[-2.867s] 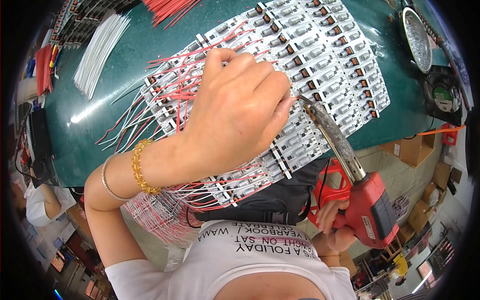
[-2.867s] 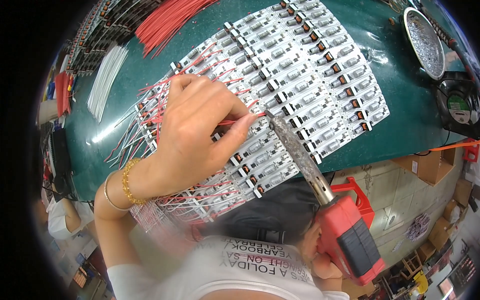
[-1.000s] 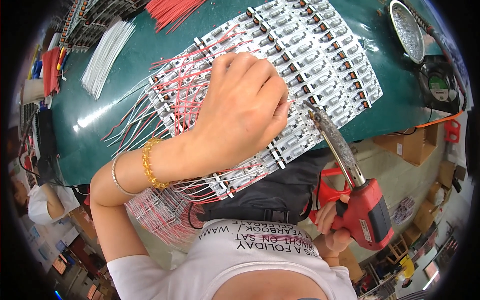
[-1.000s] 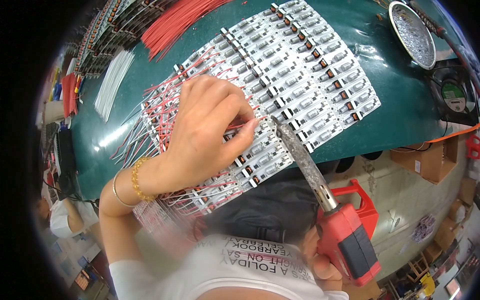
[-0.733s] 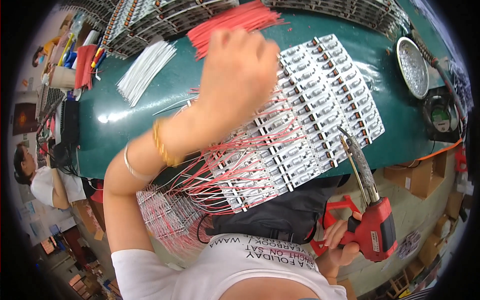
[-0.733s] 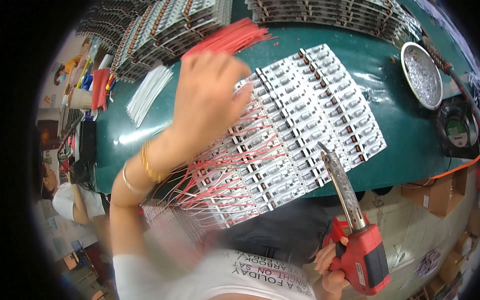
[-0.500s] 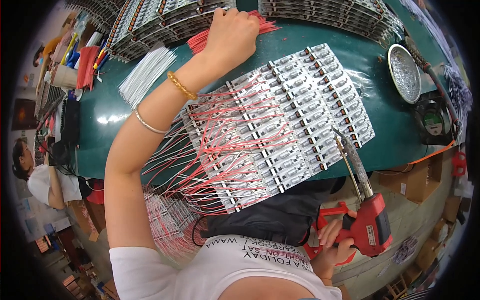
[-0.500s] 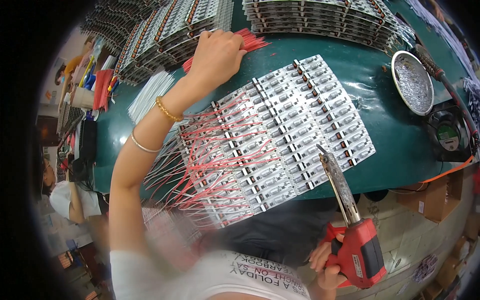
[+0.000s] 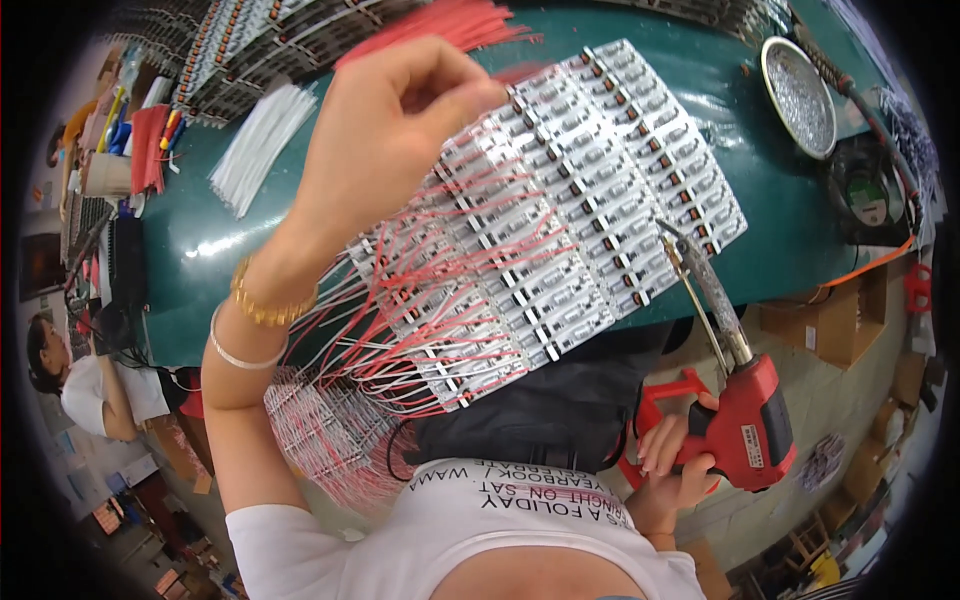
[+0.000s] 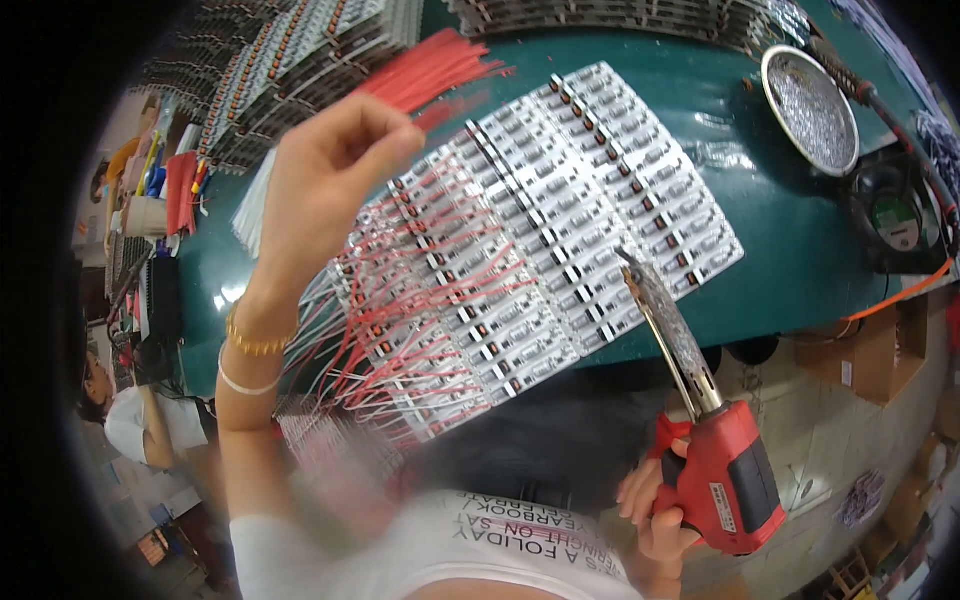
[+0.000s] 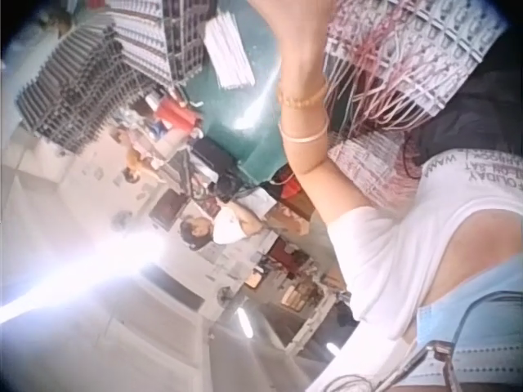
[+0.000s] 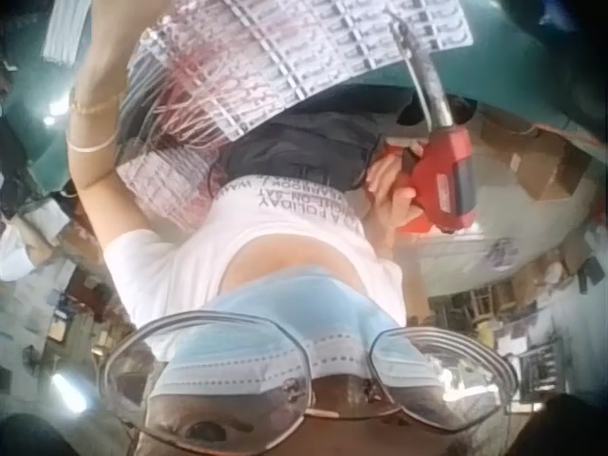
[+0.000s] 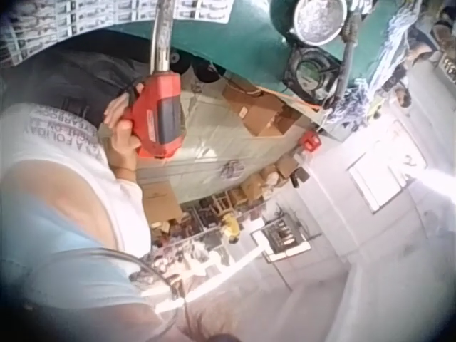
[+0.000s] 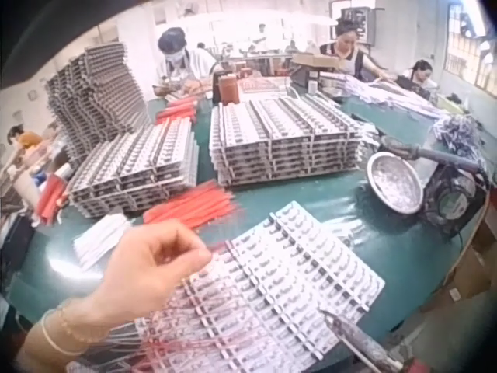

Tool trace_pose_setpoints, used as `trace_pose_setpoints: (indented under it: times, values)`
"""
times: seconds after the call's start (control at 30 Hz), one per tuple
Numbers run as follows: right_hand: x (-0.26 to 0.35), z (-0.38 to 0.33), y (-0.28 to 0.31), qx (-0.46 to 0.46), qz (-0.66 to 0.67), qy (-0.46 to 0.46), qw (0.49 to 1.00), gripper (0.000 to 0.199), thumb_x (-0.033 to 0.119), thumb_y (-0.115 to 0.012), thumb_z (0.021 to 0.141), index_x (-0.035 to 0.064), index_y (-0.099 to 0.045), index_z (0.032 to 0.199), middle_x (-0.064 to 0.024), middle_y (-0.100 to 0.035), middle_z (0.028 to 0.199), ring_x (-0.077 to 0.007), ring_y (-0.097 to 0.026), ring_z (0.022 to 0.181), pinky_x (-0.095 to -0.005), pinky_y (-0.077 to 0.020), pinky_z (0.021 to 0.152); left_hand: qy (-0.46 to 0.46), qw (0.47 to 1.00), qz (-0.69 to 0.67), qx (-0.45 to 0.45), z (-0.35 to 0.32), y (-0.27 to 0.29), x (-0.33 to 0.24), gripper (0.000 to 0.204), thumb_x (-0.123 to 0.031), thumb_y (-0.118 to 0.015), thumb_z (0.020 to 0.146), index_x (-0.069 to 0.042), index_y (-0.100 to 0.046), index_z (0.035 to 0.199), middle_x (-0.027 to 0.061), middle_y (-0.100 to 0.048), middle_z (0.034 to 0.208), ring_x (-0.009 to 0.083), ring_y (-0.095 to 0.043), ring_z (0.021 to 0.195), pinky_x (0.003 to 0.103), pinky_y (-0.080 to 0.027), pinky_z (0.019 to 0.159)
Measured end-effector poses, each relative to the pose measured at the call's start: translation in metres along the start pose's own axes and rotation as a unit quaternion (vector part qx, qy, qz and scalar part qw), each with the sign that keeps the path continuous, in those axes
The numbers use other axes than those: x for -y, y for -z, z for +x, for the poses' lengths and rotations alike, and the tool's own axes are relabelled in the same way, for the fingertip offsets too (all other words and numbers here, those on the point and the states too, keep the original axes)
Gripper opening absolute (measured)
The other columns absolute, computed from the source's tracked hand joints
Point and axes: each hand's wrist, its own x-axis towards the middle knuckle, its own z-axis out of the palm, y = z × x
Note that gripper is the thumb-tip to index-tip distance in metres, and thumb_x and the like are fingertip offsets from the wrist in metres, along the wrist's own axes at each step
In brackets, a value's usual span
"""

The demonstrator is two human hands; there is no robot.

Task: The person places wires onto contacts on an electronic component panel and solders them in place using a soldering iron.

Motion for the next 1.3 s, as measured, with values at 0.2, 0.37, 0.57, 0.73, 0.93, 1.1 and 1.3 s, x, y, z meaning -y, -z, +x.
trace_pose_setpoints:
  times: [0.2, 0.37, 0.57, 0.73, 0.93, 1.1, 1.3]
  values:
    - [-0.002, -0.008, 0.004, 0.047, -0.008, 0.056, 0.997, 0.073, 0.052, -0.050, 0.089, -0.0074, -0.032, 0.128, 0.0006, -0.044, 0.050, -0.0112, -0.043, 0.042, -0.0251, -0.0395, 0.042, -0.120, 0.971, 0.181, 0.096, -0.061, -0.033, -0.014, 0.009, -0.007, -0.068, 0.078, -0.003, -0.060, 0.077, 0.0024, -0.058, 0.073, 0.0164, -0.052, 0.070, 0.030, -0.038, 0.071]
    - [0.001, -0.012, 0.004, 0.052, 0.021, 0.053, 0.997, 0.071, 0.054, -0.056, 0.084, -0.0037, -0.039, 0.123, 0.0003, -0.046, 0.050, -0.0121, -0.045, 0.041, -0.0249, -0.0386, 0.041, -0.138, 0.966, 0.209, 0.066, -0.070, -0.051, -0.008, 0.011, -0.006, -0.070, 0.074, -0.006, -0.058, 0.074, 0.0028, -0.055, 0.071, 0.0208, -0.049, 0.072, 0.035, -0.033, 0.074]
    - [-0.001, -0.012, 0.003, 0.050, 0.006, 0.033, 0.998, 0.071, 0.054, -0.057, 0.084, -0.0032, -0.040, 0.122, 0.0003, -0.046, 0.050, -0.0122, -0.045, 0.041, -0.0250, -0.0386, 0.041, -0.123, 0.965, 0.205, 0.103, -0.070, -0.053, -0.006, 0.011, -0.006, -0.070, 0.074, -0.006, -0.059, 0.074, 0.0025, -0.054, 0.069, 0.0203, -0.048, 0.071, 0.034, -0.032, 0.075]
    - [-0.002, -0.013, 0.001, 0.049, -0.002, 0.018, 0.999, 0.070, 0.054, -0.057, 0.083, -0.0028, -0.040, 0.121, 0.0002, -0.046, 0.050, -0.0123, -0.045, 0.041, -0.0251, -0.0386, 0.041, -0.123, 0.965, 0.202, 0.115, -0.068, -0.051, -0.006, 0.010, -0.008, -0.070, 0.074, -0.007, -0.059, 0.074, 0.0026, -0.054, 0.068, 0.0211, -0.049, 0.072, 0.035, -0.033, 0.075]
    - [-0.003, -0.015, 0.001, 0.048, -0.005, 0.011, 0.999, 0.070, 0.054, -0.058, 0.083, -0.0024, -0.041, 0.120, 0.0002, -0.046, 0.050, -0.0124, -0.045, 0.041, -0.0251, -0.0386, 0.041, -0.126, 0.961, 0.217, 0.115, -0.067, -0.052, -0.008, 0.012, -0.008, -0.070, 0.074, -0.007, -0.058, 0.074, 0.0031, -0.054, 0.070, 0.0223, -0.049, 0.072, 0.036, -0.033, 0.075]
    - [-0.004, -0.015, 0.002, 0.048, -0.004, 0.009, 0.999, 0.069, 0.054, -0.058, 0.082, -0.0020, -0.041, 0.119, 0.0001, -0.046, 0.050, -0.0125, -0.045, 0.042, -0.0252, -0.0386, 0.041, -0.141, 0.956, 0.233, 0.111, -0.067, -0.053, -0.010, 0.013, -0.007, -0.070, 0.073, -0.007, -0.057, 0.074, 0.0038, -0.054, 0.070, 0.0227, -0.050, 0.073, 0.036, -0.034, 0.075]
    - [-0.003, -0.015, 0.004, 0.048, -0.002, 0.005, 0.999, 0.069, 0.054, -0.059, 0.082, -0.0016, -0.042, 0.118, 0.0001, -0.046, 0.050, -0.0126, -0.045, 0.042, -0.0253, -0.0386, 0.041, -0.146, 0.952, 0.237, 0.127, -0.065, -0.052, -0.012, 0.013, -0.006, -0.070, 0.073, -0.007, -0.056, 0.073, 0.0042, -0.053, 0.069, 0.0233, -0.049, 0.072, 0.036, -0.034, 0.075]
